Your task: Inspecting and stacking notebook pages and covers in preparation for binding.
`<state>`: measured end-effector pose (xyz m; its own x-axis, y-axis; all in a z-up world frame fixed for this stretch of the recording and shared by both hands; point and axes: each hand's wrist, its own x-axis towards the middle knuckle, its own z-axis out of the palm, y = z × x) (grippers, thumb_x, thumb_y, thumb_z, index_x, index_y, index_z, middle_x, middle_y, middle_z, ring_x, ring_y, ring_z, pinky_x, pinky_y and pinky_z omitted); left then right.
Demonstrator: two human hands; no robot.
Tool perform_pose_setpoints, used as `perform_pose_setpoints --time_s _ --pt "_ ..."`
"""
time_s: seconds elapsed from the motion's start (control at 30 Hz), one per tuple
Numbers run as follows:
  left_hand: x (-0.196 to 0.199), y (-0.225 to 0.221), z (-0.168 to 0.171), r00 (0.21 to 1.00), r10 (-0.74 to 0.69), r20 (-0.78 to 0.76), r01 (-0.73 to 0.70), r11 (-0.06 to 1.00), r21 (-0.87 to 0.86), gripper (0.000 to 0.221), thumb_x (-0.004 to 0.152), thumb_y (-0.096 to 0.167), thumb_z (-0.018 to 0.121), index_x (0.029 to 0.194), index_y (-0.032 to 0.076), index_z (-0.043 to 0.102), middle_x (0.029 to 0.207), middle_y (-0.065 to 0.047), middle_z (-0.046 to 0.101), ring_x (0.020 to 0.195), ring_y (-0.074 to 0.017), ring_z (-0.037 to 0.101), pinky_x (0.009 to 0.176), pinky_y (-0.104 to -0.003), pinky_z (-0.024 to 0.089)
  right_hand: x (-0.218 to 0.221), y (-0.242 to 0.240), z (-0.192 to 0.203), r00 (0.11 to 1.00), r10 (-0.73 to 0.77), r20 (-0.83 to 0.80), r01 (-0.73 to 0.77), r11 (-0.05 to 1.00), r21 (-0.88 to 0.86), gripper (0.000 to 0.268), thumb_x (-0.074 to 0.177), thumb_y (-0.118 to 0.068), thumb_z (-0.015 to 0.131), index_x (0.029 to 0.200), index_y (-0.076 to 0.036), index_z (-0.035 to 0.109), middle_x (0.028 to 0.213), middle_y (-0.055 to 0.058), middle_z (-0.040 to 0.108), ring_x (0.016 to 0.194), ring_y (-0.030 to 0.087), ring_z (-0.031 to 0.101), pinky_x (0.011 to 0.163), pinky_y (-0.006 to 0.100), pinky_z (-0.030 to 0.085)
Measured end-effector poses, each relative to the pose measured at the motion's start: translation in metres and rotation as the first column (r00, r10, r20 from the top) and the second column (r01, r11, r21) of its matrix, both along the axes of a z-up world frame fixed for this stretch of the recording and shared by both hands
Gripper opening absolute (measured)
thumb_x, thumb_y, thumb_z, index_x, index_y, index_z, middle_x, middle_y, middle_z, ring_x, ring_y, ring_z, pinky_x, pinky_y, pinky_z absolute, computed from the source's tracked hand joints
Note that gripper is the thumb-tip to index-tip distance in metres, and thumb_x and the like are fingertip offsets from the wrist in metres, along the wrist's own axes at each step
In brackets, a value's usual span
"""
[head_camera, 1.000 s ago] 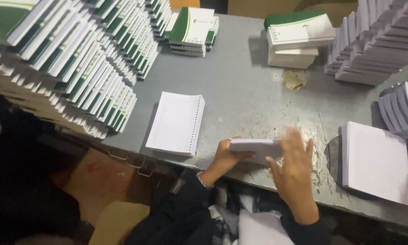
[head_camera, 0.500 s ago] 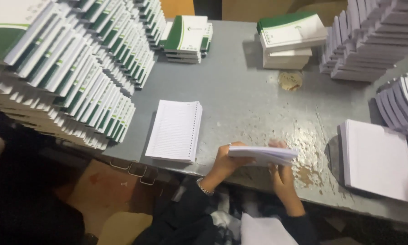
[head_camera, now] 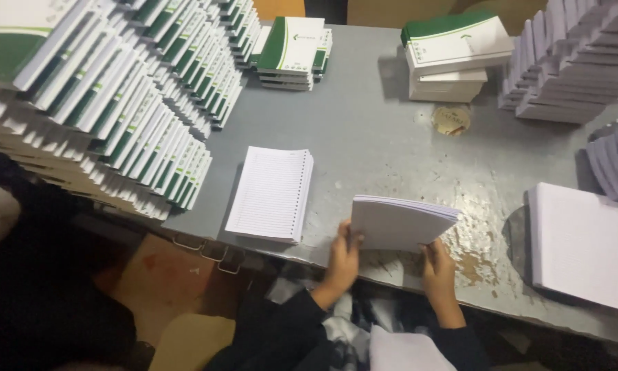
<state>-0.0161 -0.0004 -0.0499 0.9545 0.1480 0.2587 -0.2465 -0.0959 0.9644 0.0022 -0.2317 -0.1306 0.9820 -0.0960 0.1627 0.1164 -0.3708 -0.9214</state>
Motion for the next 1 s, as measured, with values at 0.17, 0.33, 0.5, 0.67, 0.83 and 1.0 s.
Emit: perform_pose_setpoints --time_s 0.17,0.33,0.5,0.67,0.83,1.0 --pt "-0.013 -0.014 -0.009 0.978 0.109 0.178 -0.102 0.994 -0.049 0.025 0.108 0.009 0.033 0.127 0.002 0.049 0.109 -0.015 0.06 0.1 -0.0282 0.063 0.09 -0.037 0.049 -0.015 0.018 -0.008 0.955 -0.04 0.294 0.114 0.965 -0.238 0.011 0.099 0.0 0.053 0.109 0.0 0.057 0.098 0.02 0.059 0.091 0.039 0.053 0.082 0.045 0.038" --pt "-0.021 -0.014 0.001 0.988 0.102 0.117 -0.092 0.992 -0.088 0.03 0.109 0.023 0.035 0.126 0.004 0.051 0.111 -0.014 0.059 0.104 -0.0267 0.061 0.091 -0.038 0.05 -0.024 0.028 0.015 0.978 -0.051 0.201 0.074 0.991 -0.111 0.026 0.102 0.001 0.049 0.125 0.001 0.058 0.105 0.018 0.064 0.1 0.031 0.06 0.089 0.04 0.043" --pt "-0.016 0.005 -0.015 0.99 0.076 0.123 -0.089 0.99 0.107 0.026 0.102 0.0 0.037 0.122 0.004 0.053 0.108 -0.017 0.062 0.101 -0.0327 0.063 0.088 -0.04 0.05 -0.019 0.022 -0.001 0.981 -0.063 0.185 0.107 0.964 -0.244 0.029 0.101 0.001 0.052 0.129 -0.002 0.058 0.107 0.022 0.066 0.098 0.042 0.061 0.084 0.046 0.043" --pt "-0.002 0.046 -0.017 0.989 0.138 -0.045 -0.103 0.884 0.455 0.037 0.101 0.023 0.054 0.136 0.009 0.055 0.099 -0.021 0.073 0.087 -0.046 0.068 0.073 -0.05 0.05 -0.025 0.044 0.075 0.998 -0.009 -0.054 0.001 0.988 -0.156 0.028 0.104 -0.015 0.056 0.128 -0.002 0.054 0.094 0.014 0.073 0.082 0.024 0.069 0.077 0.036 0.053" --pt "-0.009 0.148 0.081 0.943 0.1 -0.316 0.016 0.939 0.345 0.015 0.095 0.016 0.062 0.106 0.005 0.061 0.13 -0.012 0.064 0.094 -0.0356 0.069 0.084 -0.044 0.052 -0.014 0.115 0.135 0.914 0.263 -0.31 -0.189 0.95 0.249 0.042 0.092 -0.013 0.07 0.131 -0.005 0.054 0.099 0.023 0.075 0.087 0.029 0.071 0.078 0.04 0.059" --pt "-0.002 0.231 0.095 0.912 0.248 -0.326 -0.077 0.886 0.458 0.038 0.087 0.014 0.077 0.124 0.011 0.068 0.113 -0.016 0.076 0.102 -0.0346 0.074 0.083 -0.041 0.06 0.009 0.205 0.157 0.886 0.282 -0.368 -0.173 0.938 0.301 0.049 0.083 -0.008 0.082 0.128 0.001 0.064 0.111 0.032 0.073 0.102 0.04 0.075 0.077 0.047 0.066"
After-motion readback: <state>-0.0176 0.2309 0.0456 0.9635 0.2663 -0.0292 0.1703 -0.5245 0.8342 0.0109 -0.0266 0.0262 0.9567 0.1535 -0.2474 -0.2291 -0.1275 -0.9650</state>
